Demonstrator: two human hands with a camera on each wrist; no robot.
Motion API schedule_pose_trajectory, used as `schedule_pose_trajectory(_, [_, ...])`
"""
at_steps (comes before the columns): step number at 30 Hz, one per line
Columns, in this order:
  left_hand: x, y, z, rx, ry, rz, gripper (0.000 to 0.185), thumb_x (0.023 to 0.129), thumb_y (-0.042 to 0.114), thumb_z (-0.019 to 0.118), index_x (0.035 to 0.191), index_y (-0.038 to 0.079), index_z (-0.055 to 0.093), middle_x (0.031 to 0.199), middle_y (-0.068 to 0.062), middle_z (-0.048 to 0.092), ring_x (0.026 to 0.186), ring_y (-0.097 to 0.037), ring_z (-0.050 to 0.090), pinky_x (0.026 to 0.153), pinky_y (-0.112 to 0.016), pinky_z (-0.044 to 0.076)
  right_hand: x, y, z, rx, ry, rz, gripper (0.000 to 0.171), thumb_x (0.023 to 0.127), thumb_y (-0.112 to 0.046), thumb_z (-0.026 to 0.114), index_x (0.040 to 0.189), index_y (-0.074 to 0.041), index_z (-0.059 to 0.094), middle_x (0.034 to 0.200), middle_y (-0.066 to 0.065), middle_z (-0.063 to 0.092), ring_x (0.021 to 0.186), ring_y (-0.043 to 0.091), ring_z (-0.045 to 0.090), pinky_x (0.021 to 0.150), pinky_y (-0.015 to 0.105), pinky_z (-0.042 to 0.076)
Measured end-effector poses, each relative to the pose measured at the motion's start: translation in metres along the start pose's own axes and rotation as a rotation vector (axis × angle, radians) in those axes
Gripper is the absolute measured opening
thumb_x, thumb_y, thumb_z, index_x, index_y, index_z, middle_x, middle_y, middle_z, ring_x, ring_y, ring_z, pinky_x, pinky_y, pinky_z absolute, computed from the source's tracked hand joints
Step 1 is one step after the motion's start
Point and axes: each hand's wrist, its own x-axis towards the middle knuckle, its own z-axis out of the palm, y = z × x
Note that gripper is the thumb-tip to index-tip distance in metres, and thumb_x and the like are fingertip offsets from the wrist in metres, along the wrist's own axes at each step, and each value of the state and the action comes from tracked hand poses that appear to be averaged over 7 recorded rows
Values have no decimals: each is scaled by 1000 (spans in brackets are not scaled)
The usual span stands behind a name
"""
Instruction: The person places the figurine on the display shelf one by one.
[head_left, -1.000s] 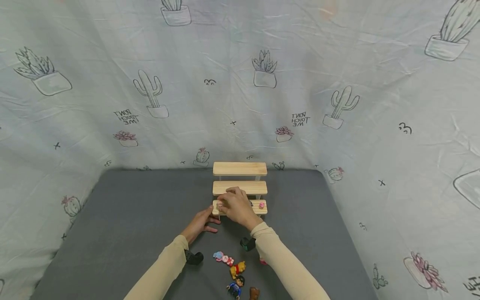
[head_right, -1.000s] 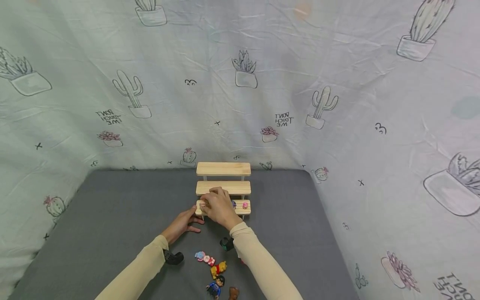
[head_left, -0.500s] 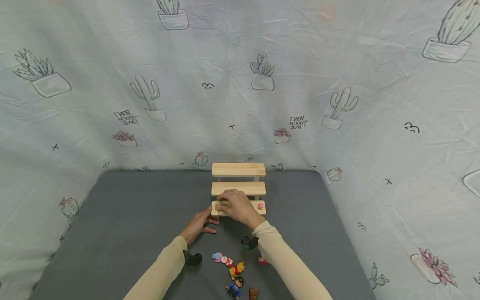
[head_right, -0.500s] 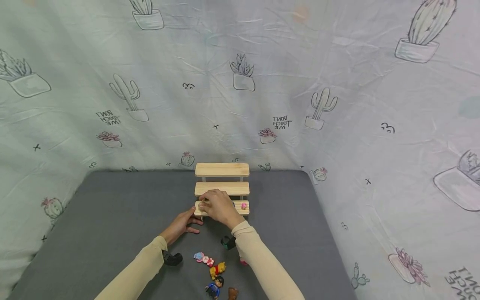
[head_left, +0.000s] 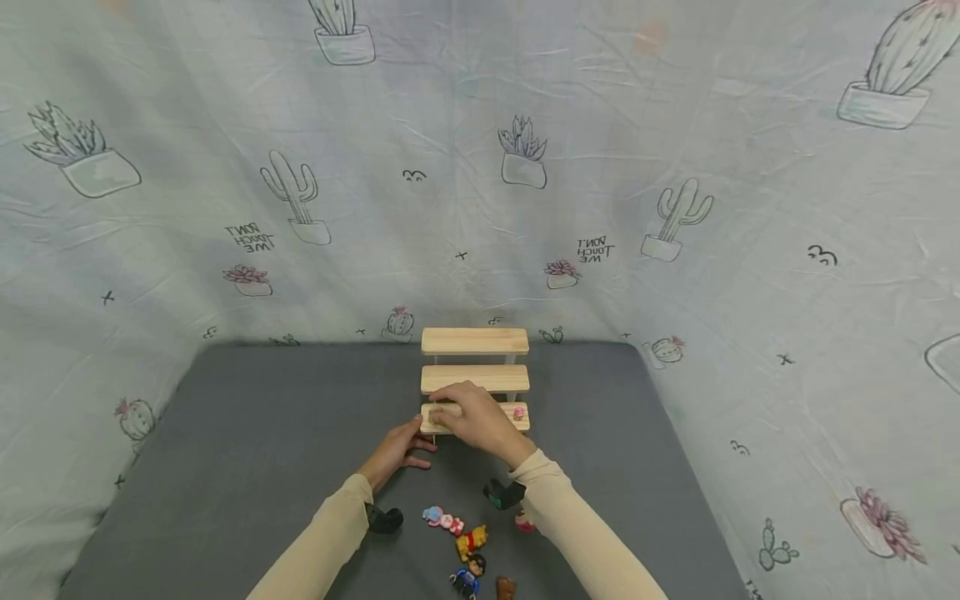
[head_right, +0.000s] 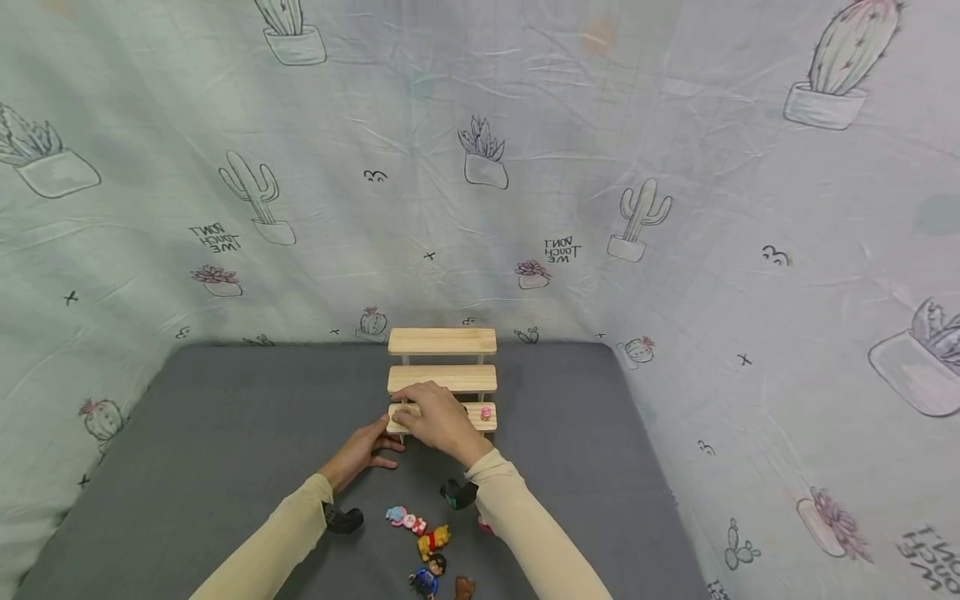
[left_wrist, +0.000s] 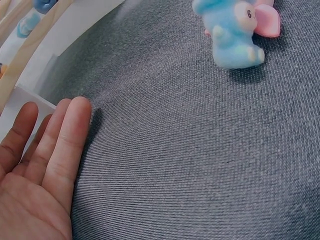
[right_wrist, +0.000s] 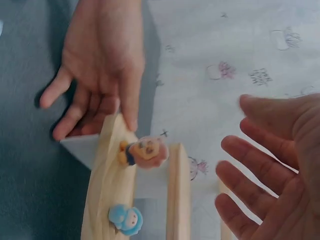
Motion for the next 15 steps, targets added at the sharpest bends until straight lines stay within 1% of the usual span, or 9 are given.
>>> schedule_pose_trajectory(3, [-1,0,-1,3,-5,1,75,105,60,38,145,-3,49,128,-24,59,111,-29,67,82,-43,65,-8,-5,-4,122,13,24,30,101,-27,65,129,-18,69,131,0,68,124,21,61,106,46,54])
schedule_pose_trajectory(4, [-1,0,-1,3,-6,2,74,106,59,38,145,-3,48,128,-24,59,111,-29,67,82,-43,65,-10,-7,-5,150,22,28,29,101,-27,65,129,-18,69,131,1,68,125,21,61,108,48,52])
schedule_pose_trajectory(7, [-1,-1,-1,0,-7,0,74,106,59,38,145,-3,49,127,-24,58,111,-28,67,82,-43,65,-17,-12,-9,192,57,30,29,100,-29,67,126,-18,71,129,2,69,123,23,63,107,51,52])
schedule_pose_trajectory(9, [0,-2,-1,-3,-3,-2,74,106,58,38,144,-4,49,127,-24,58,109,-27,67,81,-43,65,-21,-15,-11,210,80,29,30,99,-31,67,125,-16,72,127,2,70,120,24,64,105,50,54])
schedule_pose_trajectory(10, [0,-2,-1,-2,-1,-2,74,106,58,38,144,-4,49,127,-24,59,108,-26,68,81,-43,65,-22,-17,-12,209,90,26,30,100,-32,67,124,-15,72,126,2,70,119,24,65,103,49,55])
schedule_pose_trajectory(11, [0,-2,-1,-3,1,-3,74,106,58,38,144,-4,49,126,-24,59,108,-26,68,81,-42,65,-24,-18,-13,212,100,23,30,99,-32,67,123,-14,72,125,2,71,116,24,65,98,48,57])
schedule_pose_trajectory(15, [0,-4,-1,-3,9,-5,74,106,58,39,142,-5,50,125,-24,60,105,-24,68,80,-43,65,-32,-23,-16,224,132,28,26,99,-26,68,120,-12,73,118,0,72,103,18,66,86,34,59])
